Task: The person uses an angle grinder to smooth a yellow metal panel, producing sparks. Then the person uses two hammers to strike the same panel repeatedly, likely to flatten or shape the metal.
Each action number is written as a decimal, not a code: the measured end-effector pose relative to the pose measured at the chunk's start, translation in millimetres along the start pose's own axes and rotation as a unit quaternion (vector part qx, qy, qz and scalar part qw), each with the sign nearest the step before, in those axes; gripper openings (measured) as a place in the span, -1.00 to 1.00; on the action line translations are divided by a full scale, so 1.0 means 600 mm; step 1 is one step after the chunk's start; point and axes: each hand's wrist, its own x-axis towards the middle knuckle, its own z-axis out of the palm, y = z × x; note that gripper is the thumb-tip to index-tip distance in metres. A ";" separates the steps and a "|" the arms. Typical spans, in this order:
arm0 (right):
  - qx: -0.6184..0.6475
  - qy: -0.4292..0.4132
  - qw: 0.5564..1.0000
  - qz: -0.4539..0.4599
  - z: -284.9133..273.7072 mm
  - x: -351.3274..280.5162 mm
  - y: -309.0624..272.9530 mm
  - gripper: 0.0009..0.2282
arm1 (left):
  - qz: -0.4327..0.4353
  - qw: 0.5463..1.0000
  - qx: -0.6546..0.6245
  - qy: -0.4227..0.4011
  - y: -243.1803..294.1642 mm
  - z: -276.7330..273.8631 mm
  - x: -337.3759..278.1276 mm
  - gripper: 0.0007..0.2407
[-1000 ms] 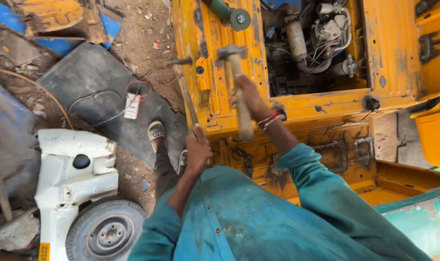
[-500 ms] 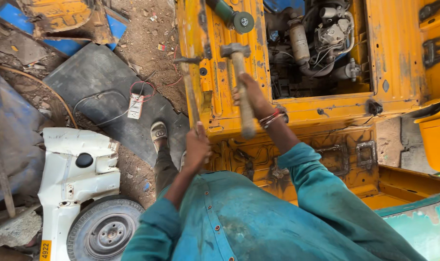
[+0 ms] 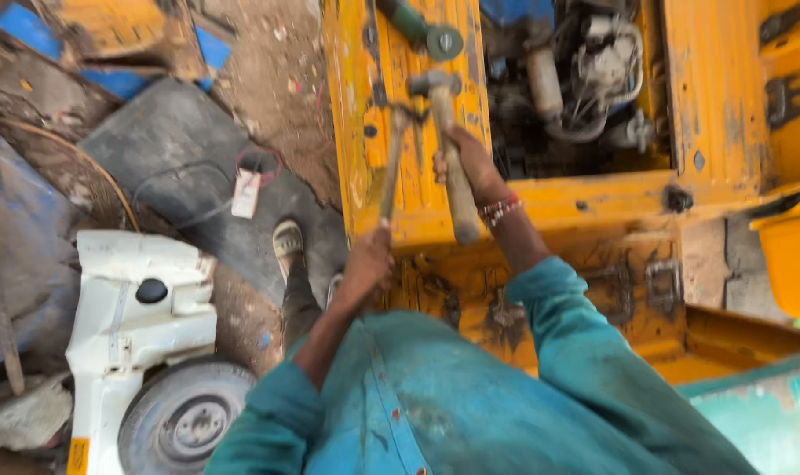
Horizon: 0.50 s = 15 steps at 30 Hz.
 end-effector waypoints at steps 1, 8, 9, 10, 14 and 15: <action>0.018 -0.012 1.000 0.012 0.000 0.003 -0.009 -0.62 | -0.145 0.985 -0.082 -0.050 0.017 0.000 -0.008 -0.61; 0.057 -0.077 0.995 0.037 -0.011 0.000 -0.004 -0.67 | -0.209 0.868 -0.449 0.038 0.040 -0.081 -0.086 -0.65; 0.054 -0.079 0.995 0.040 -0.013 -0.001 -0.001 -0.66 | -0.282 0.739 -0.611 0.019 0.040 -0.099 -0.080 -0.65; 0.049 -0.085 0.994 0.037 -0.010 0.008 -0.007 -0.64 | -0.153 0.839 -0.505 0.131 0.044 -0.108 -0.063 -0.67; 0.049 -0.076 0.995 0.045 -0.001 0.005 0.005 -0.67 | 0.103 0.826 -0.492 0.254 0.073 -0.129 0.016 -0.65; 0.051 -0.073 0.995 0.044 0.003 0.000 0.009 -0.69 | 0.065 0.788 -0.557 0.256 0.082 -0.119 0.032 -0.68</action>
